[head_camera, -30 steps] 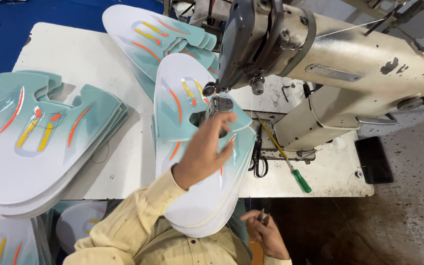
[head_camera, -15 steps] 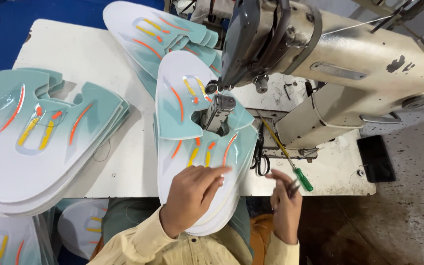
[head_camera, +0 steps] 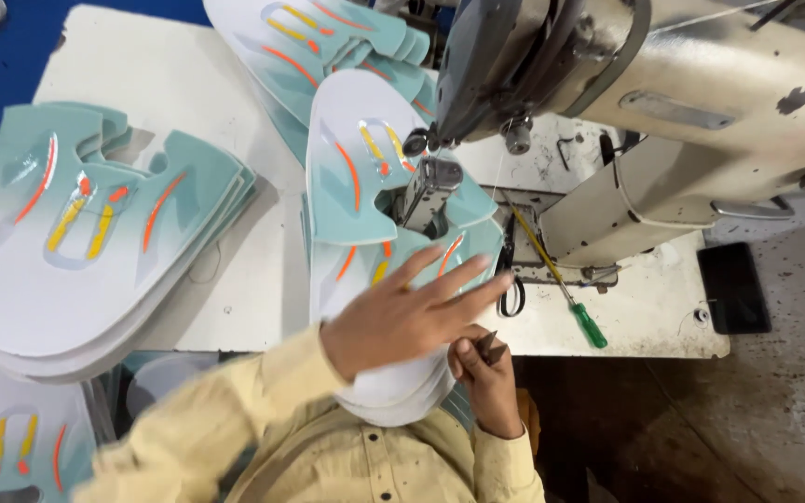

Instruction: The person operates a sewing machine to stitch the edges of light blue and white slipper soles. They guide the soles under the needle, trim excess thread with scissors, and adjust the thread on the machine before continuing the sewing process.

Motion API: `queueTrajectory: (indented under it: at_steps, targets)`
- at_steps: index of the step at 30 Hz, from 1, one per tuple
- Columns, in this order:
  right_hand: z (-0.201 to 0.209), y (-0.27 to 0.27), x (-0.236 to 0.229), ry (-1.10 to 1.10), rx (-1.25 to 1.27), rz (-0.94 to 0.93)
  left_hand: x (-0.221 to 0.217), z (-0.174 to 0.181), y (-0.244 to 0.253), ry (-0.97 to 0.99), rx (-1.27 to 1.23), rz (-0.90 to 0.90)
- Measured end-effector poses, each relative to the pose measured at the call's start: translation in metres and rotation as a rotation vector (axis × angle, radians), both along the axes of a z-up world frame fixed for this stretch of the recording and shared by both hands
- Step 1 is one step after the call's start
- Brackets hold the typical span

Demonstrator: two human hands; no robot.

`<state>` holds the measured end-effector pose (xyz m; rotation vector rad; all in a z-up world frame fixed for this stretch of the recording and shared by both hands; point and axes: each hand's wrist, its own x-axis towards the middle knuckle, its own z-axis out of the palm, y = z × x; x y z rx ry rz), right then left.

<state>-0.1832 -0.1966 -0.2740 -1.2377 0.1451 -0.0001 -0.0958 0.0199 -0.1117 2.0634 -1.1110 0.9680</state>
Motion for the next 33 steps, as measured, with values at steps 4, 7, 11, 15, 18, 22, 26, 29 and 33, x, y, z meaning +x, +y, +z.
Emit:
queueTrajectory:
  at_steps: [4, 7, 11, 15, 18, 22, 26, 29, 33]
  targets:
    - [-0.004, -0.017, -0.014, 0.037, -0.082, -0.035, 0.035, -0.02, -0.016, -0.226, 0.426, -0.118]
    - [0.025, -0.015, -0.002, -0.044, -0.271, -0.164, 0.044, -0.031, -0.015, -0.055, 0.418, -0.301]
    - [0.053, -0.011, 0.013, -0.184, -0.374, -0.237, 0.048, -0.021, -0.002, 0.08, 0.152, -0.145]
    - [0.06, 0.014, 0.018, 0.103, 0.38, 0.094, 0.044, -0.02, 0.001, 0.091, 0.102, -0.07]
    - [0.066, 0.043, 0.032, 0.226, 0.874, 0.409, 0.04, -0.017, -0.001, 0.143, -0.015, -0.072]
    - [0.071, 0.057, 0.055, 0.17, 1.199, 0.505, 0.033, -0.014, 0.001, 0.183, -0.107, -0.076]
    - [0.061, 0.051, 0.066, 0.027, 1.117, 0.445, 0.029, -0.014, 0.002, 0.232, -0.147, -0.104]
    - [0.059, 0.04, 0.067, -0.052, 0.969, 0.432, 0.03, -0.011, 0.0, 0.296, -0.291, -0.1]
    - [0.076, 0.033, 0.066, -0.091, 0.945, 0.409, 0.028, -0.009, -0.006, 0.515, -0.421, -0.154]
